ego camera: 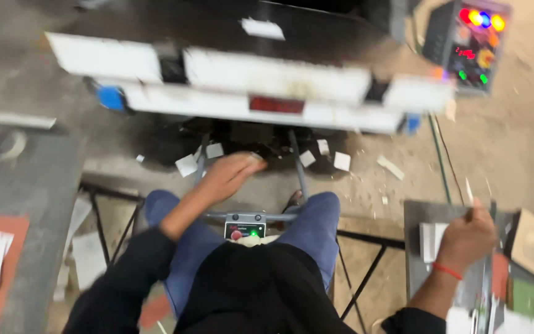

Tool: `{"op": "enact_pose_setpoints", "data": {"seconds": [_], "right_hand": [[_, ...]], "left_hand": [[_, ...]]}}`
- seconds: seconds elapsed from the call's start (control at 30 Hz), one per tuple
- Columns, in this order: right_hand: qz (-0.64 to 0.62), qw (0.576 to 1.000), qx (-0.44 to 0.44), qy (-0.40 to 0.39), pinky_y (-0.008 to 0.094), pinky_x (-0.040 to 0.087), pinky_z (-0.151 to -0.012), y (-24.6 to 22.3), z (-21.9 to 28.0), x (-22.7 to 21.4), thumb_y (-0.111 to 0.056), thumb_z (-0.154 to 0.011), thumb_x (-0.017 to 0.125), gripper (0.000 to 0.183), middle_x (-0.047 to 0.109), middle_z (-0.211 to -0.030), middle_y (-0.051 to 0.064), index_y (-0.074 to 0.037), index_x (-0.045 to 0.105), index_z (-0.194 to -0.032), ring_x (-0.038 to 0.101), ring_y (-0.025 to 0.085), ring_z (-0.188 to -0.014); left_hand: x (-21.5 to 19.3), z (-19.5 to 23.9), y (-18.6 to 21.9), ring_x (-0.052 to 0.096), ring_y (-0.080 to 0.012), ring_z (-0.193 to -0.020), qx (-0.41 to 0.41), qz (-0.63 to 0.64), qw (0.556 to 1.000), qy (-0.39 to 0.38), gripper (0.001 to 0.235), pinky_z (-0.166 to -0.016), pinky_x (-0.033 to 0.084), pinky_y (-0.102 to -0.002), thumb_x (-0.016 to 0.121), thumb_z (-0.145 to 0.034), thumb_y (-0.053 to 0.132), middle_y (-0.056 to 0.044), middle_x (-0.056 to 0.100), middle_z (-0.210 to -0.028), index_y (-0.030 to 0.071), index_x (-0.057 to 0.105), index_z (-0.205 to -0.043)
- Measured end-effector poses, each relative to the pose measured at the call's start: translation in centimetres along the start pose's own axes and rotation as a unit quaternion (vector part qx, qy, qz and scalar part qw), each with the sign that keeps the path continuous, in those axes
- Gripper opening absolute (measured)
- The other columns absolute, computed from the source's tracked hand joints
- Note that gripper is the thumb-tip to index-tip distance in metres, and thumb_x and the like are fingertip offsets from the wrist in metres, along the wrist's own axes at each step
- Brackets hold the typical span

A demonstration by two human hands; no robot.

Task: Operating a mechanical press to stamp or cut paper cards by manually placing items on the platen and using a foot pedal.

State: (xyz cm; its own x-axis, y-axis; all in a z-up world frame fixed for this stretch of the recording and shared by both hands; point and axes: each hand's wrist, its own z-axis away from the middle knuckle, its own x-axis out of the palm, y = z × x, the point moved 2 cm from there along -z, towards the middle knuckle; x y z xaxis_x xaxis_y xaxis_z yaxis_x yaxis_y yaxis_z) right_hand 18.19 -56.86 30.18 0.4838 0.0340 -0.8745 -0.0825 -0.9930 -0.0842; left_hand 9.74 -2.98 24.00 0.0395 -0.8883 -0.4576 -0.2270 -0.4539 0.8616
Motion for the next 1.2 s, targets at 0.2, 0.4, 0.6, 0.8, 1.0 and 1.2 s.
{"op": "enact_pose_setpoints", "data": {"seconds": [0.2,0.4,0.6,0.8,1.0,1.2], "right_hand": [[-0.324,0.911,-0.243,0.078,0.043,0.049,-0.109,-20.2,-0.4,9.5,0.005,-0.103,0.061,0.032,0.067,-0.135,0.019,0.002,0.065,-0.134,0.063,0.038,-0.125],[-0.326,0.872,-0.343,-0.125,0.042,0.044,-0.115,-36.0,6.4,16.9,0.004,-0.085,0.054,0.052,0.063,-0.140,0.019,-0.007,0.069,-0.134,0.058,0.035,-0.133],[-0.277,0.860,-0.408,-0.134,0.043,0.044,-0.111,-39.0,5.1,20.2,0.000,-0.091,0.054,0.044,0.064,-0.139,0.021,-0.006,0.069,-0.132,0.058,0.037,-0.132],[-0.175,0.847,-0.453,-0.218,0.048,0.053,-0.092,-45.4,-6.0,17.5,-0.033,-0.099,0.062,0.041,0.068,-0.127,0.023,-0.002,0.071,-0.124,0.067,0.040,-0.110],[-0.354,0.824,-0.414,-0.157,0.048,0.052,-0.088,-48.9,-13.5,9.3,-0.031,-0.090,0.075,0.047,0.069,-0.117,0.027,0.004,0.069,-0.120,0.065,0.045,-0.106],[-0.524,0.832,-0.183,-0.003,0.044,0.053,-0.072,-39.0,1.3,5.5,-0.018,-0.106,0.062,0.019,0.074,-0.099,0.015,-0.003,0.071,-0.099,0.068,0.032,-0.079]], "left_hand": [[1.8,-10.2,0.2,0.064,-0.0310,-0.122,0.145,-0.112,0.983,0.016,0.026,-0.105,0.050,-0.042,0.052,-0.105,0.024,-0.010,0.072,-0.124,0.008,0.069,-0.116],[4.4,-0.9,-1.9,0.027,-0.0393,-0.149,-0.058,-0.411,0.906,-0.088,0.093,-0.116,0.017,-0.061,0.066,-0.085,0.064,-0.023,0.037,-0.156,0.000,0.040,-0.148],[-2.5,17.1,-4.9,0.061,-0.0327,-0.118,0.013,-0.359,0.930,0.082,0.045,-0.117,0.033,-0.058,0.060,-0.090,0.015,-0.013,0.066,-0.124,0.012,0.064,-0.134],[-17.5,36.6,-7.5,0.061,-0.0325,-0.105,-0.183,-0.527,0.724,0.405,0.014,-0.115,0.041,-0.051,0.062,-0.111,0.011,-0.013,0.070,-0.113,0.008,0.075,-0.116],[-21.3,45.4,-11.0,0.049,-0.0376,-0.124,-0.315,-0.642,0.607,0.347,0.038,-0.115,0.037,-0.055,0.060,-0.097,0.013,-0.019,0.055,-0.132,0.003,0.063,-0.134],[-14.5,36.1,-12.6,0.051,-0.0392,-0.130,-0.268,-0.655,0.599,0.375,0.026,-0.113,0.040,-0.052,0.062,-0.109,0.012,-0.019,0.056,-0.126,0.003,0.064,-0.133]]}}
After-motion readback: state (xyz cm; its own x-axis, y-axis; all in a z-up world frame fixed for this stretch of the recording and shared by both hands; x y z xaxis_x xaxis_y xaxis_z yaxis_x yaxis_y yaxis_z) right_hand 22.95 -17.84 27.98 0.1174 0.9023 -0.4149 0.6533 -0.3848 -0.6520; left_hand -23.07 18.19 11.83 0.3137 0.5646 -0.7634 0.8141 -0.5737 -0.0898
